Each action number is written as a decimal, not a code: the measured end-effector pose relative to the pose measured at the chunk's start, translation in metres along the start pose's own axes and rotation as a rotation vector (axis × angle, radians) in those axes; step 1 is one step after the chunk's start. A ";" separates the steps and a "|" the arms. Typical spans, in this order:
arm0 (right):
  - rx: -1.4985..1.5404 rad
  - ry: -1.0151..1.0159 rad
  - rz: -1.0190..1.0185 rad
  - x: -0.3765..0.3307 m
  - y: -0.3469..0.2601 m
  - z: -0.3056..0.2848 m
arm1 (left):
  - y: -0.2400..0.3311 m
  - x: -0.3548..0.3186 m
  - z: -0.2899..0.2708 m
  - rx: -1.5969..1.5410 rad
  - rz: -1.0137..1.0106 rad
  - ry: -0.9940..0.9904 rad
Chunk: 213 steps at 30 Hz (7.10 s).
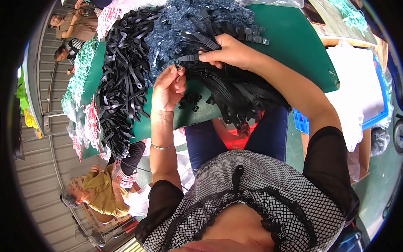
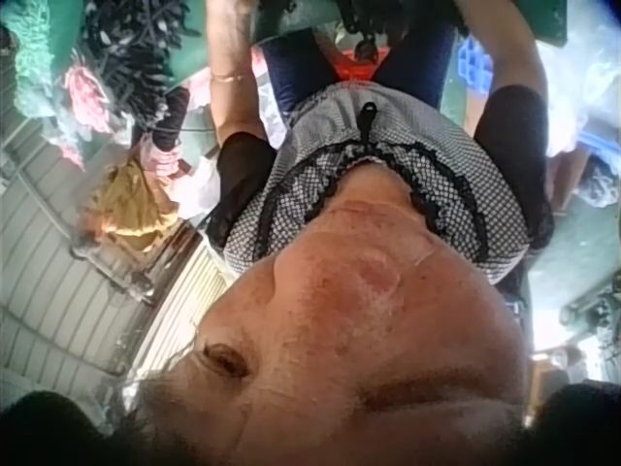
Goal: Sorting and organizing small black plastic components in a factory setting.
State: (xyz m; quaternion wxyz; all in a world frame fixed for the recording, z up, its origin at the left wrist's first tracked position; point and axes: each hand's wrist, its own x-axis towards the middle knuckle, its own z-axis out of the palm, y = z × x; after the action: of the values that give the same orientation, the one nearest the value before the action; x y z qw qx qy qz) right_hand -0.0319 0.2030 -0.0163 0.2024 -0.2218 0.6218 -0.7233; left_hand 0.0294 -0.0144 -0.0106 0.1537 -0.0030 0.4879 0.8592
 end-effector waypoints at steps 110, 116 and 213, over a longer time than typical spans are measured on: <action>-0.051 0.033 -0.056 0.006 0.000 -0.011 | -0.006 -0.011 -0.005 1.768 0.644 0.181; 0.107 -0.007 0.031 0.005 -0.001 -0.010 | -0.008 -0.010 -0.009 1.794 0.733 0.142; -0.027 -0.073 0.013 0.002 -0.005 -0.005 | 0.001 0.001 -0.004 0.012 0.141 0.167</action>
State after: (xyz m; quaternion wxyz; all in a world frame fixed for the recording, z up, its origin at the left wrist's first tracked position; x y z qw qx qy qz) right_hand -0.0365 0.2060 -0.0122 0.2267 -0.2465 0.6251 -0.7050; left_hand 0.0275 -0.0178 -0.0123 0.0517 -0.0395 0.5030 0.8618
